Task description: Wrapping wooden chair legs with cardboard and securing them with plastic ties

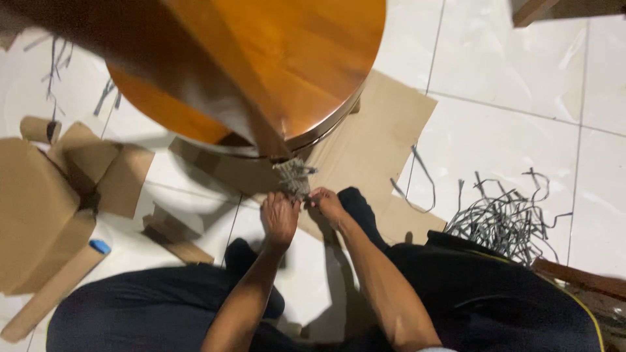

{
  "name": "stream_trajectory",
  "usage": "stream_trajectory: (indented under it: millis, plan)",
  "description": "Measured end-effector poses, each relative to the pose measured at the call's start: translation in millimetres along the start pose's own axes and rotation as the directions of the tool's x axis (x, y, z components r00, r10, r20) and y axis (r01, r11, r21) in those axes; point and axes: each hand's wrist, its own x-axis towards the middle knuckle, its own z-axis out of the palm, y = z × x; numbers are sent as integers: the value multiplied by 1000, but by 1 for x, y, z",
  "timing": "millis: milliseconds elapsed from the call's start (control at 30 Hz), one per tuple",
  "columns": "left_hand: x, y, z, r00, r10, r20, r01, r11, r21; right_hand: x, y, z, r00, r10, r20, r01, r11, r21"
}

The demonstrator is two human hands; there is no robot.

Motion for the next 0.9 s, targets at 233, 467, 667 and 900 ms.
stream_trajectory:
  millis: [233, 467, 667, 900]
  plan:
    - [8, 16, -27, 954, -199, 222, 290, 792, -538, 1, 2, 4, 995, -103, -12, 103, 994, -38]
    - [15, 2, 87, 730, -568, 381, 660, 441, -609, -11, 31, 19, 993, -18, -113, 19, 1000, 4]
    - [21, 6, 104, 654, -604, 455, 751, 441, -492, -13, 37, 37, 985, 95, -141, -89, 995, 50]
    - [-3, -15, 129, 609, -509, 609, 787, 286, -547, 28, 80, 27, 985, 94, -146, -114, 984, -136]
